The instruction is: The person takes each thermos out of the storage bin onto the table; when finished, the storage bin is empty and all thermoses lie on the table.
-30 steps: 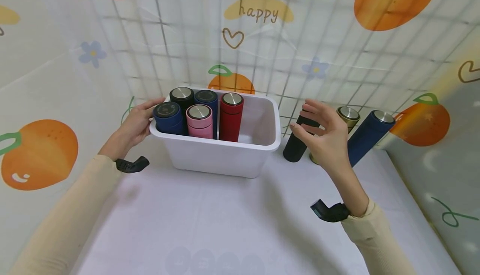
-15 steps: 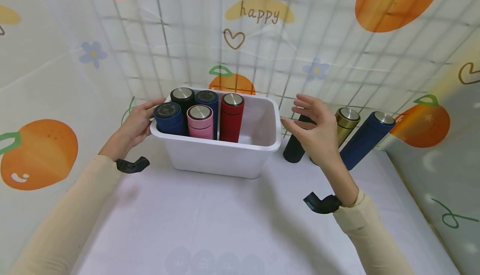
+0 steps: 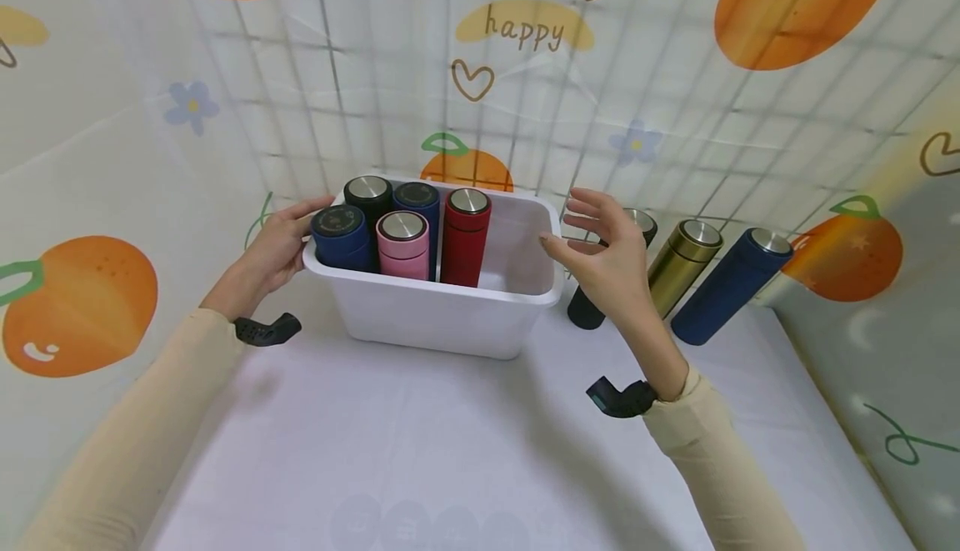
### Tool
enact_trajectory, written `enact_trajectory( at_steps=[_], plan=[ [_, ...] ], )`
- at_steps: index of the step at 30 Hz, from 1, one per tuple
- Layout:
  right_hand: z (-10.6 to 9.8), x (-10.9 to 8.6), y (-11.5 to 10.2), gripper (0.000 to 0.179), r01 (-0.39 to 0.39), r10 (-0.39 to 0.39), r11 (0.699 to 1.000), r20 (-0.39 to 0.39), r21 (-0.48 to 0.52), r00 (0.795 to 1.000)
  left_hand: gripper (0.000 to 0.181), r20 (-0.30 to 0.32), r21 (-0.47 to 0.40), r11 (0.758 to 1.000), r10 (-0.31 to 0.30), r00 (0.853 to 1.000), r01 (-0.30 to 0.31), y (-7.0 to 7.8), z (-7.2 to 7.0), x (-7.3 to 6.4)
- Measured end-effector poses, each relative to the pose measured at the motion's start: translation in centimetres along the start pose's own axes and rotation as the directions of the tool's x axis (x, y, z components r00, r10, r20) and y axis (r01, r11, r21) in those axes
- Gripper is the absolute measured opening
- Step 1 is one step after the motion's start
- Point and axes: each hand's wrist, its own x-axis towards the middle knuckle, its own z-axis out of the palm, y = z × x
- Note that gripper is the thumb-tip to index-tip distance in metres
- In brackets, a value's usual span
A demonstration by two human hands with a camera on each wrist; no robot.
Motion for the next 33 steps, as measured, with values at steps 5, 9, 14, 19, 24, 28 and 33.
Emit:
enact_trajectory(
  at_steps=[5, 9, 14, 19, 24, 28, 33],
  plan=[
    [0.9, 0.3, 0.3, 0.062, -0.011, 0.011, 1.0, 0.021, 0.009, 1.0, 0.049, 0.0, 0.004, 1.0, 0.006, 1.0, -0.006, 0.0, 0.1, 0.0],
    [1.5, 0.5, 0.6, 0.066, -0.024, 0.023, 0.999, 0.038, 0.021, 0.999, 0.049, 0.008, -0.025, 1.0, 0.009, 1.0, -0.008, 0.0, 0.0, 0.0],
    [2.2, 0.8, 1.1, 0.066, -0.042, 0.042, 0.999, 0.042, 0.015, 0.998, 0.049, 0.018, -0.02, 1.0, 0.013, 1.0, -0.013, 0.0, 0.0, -0.1],
    [2.8, 1.2, 1.2, 0.065, -0.042, 0.043, 0.999, 0.052, -0.009, 0.998, 0.05, 0.037, -0.065, 0.998, 0.013, 0.999, -0.011, 0.0, 0.0, -0.1],
    [3.5, 1.6, 1.6, 0.063, -0.037, 0.037, 0.999, 0.07, -0.005, 0.997, 0.052, 0.047, -0.092, 0.996, 0.011, 0.999, -0.006, -0.1, 0.0, -0.1],
    [4.1, 2.0, 1.8, 0.064, -0.047, 0.047, 0.999, 0.085, -0.012, 0.995, 0.051, 0.036, -0.072, 0.997, 0.006, 0.999, -0.004, 0.0, 0.0, -0.1],
    [4.8, 2.5, 1.8, 0.065, -0.061, 0.063, 0.998, 0.1, -0.028, 0.993, 0.048, 0.006, 0.018, 1.0, 0.01, 1.0, -0.01, 0.0, 0.1, -0.2]
  ],
)
